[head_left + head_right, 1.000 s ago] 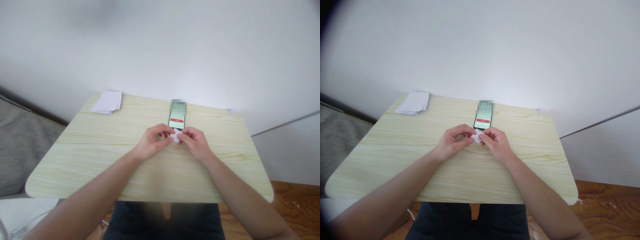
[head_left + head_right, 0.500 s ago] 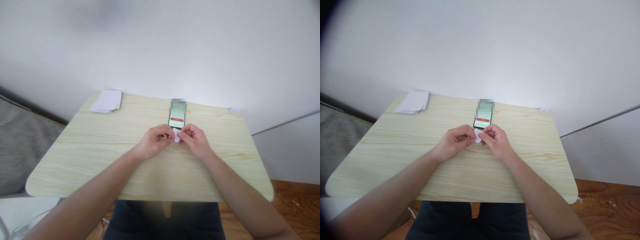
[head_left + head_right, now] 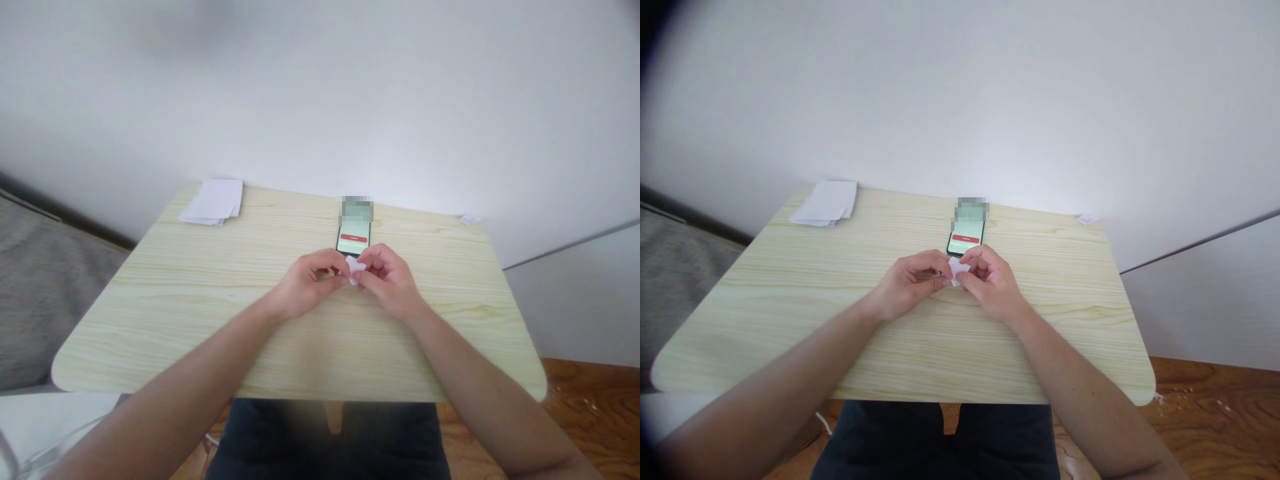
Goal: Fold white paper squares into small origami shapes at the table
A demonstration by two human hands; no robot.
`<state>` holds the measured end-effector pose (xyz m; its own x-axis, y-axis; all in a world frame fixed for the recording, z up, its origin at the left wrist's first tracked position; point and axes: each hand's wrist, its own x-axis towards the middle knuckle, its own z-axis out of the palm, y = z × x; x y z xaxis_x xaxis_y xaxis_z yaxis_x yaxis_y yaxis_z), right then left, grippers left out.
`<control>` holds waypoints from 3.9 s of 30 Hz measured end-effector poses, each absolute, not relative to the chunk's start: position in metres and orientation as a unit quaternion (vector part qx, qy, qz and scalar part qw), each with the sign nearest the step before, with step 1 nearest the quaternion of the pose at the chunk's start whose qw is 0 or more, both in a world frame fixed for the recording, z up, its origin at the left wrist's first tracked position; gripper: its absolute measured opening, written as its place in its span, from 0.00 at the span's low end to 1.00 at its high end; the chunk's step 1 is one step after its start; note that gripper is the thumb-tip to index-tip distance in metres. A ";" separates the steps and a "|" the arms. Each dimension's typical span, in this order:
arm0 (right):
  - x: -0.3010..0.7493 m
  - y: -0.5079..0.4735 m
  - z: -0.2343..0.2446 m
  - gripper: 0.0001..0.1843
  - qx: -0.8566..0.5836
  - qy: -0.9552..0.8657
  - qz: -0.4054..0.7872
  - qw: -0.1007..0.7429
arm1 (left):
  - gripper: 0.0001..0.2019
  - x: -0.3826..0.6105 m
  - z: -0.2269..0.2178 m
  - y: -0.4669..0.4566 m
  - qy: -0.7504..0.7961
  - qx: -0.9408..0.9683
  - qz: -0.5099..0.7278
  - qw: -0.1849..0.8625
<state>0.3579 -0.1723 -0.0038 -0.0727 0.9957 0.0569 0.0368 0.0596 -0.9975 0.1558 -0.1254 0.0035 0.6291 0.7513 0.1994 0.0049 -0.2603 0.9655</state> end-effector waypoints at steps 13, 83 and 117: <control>0.360 -0.174 -0.003 0.07 -0.516 -0.554 0.468 0.456 | 0.04 0.157 0.001 -0.126 0.277 0.710 0.336 0.554; 0.352 -0.180 0.008 0.14 -0.565 -0.550 0.459 0.409 | 0.04 0.162 0.009 -0.136 0.350 0.758 0.373 0.404; 0.351 -0.179 0.004 0.08 -0.525 -0.556 0.479 0.431 | 0.07 0.159 0.005 -0.131 0.374 0.723 0.360 0.455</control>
<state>0.3510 -0.1794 0.0042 -0.0770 0.9967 -0.0238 0.1700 -0.0104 -0.9854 0.1595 -0.1309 0.0049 0.4609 0.8688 0.1810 0.2129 -0.3063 0.9278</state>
